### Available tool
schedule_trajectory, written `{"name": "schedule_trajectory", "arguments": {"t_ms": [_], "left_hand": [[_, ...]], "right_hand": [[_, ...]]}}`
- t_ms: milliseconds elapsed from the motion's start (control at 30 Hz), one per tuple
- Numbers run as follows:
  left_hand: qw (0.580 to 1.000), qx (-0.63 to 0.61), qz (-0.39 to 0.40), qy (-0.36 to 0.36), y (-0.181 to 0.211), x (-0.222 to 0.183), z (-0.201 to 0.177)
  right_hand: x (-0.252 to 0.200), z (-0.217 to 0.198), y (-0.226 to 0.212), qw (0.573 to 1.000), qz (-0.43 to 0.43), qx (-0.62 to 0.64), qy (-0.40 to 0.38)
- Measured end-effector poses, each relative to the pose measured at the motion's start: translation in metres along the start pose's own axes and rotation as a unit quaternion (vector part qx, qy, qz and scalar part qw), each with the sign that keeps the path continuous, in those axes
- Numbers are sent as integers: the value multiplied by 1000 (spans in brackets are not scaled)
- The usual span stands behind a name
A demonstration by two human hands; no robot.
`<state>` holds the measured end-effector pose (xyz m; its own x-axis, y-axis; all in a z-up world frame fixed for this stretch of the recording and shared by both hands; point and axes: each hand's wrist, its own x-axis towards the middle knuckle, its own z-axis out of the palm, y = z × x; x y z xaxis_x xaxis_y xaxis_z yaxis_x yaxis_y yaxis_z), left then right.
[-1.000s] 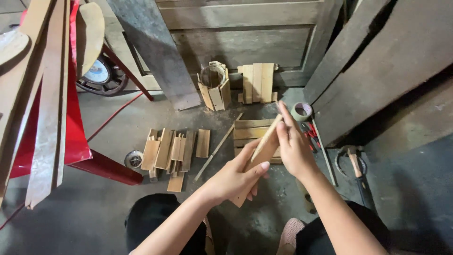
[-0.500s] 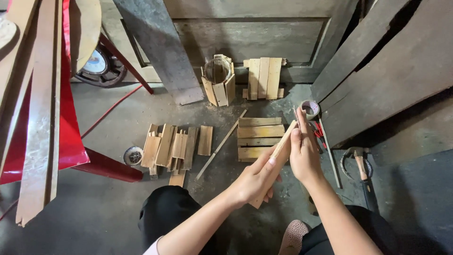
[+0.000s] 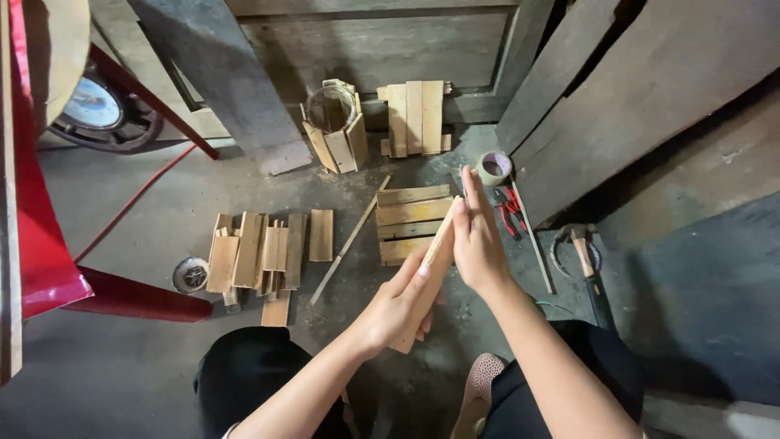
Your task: Sanding the edges and surfaces of small wooden blocks using sandpaper in a workshop setting.
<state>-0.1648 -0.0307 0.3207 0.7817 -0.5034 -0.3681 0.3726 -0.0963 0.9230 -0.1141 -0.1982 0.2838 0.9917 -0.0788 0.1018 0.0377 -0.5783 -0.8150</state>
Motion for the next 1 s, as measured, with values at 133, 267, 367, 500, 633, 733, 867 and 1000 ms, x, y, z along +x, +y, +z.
{"name": "schedule_trajectory", "arguments": {"t_ms": [133, 267, 367, 500, 633, 733, 867, 1000], "left_hand": [[1000, -13, 3, 7, -2, -2, 0], [1000, -5, 11, -4, -3, -3, -1], [1000, -13, 25, 5, -4, -2, -1], [1000, 4, 25, 3, -6, -2, -3], [1000, 3, 21, 0, -7, -1, -3], [1000, 8, 14, 3, -8, 1, -4], [1000, 7, 12, 5, -13, 2, -5], [1000, 11, 8, 3, -10, -3, -6]], "right_hand": [[-8, 0, -11, 1000, 4, 2, -24], [-1, 3, 4, 1000, 9, -6, -8], [-14, 4, -12, 1000, -12, -9, -18], [-8, 1, -6, 999, -18, -3, -32], [-9, 0, -5, 999, -13, -18, -30], [-7, 0, -3, 999, -10, -11, -37], [-9, 3, -5, 999, 4, -4, -32], [-14, 1, -7, 999, -6, -19, -40]]}}
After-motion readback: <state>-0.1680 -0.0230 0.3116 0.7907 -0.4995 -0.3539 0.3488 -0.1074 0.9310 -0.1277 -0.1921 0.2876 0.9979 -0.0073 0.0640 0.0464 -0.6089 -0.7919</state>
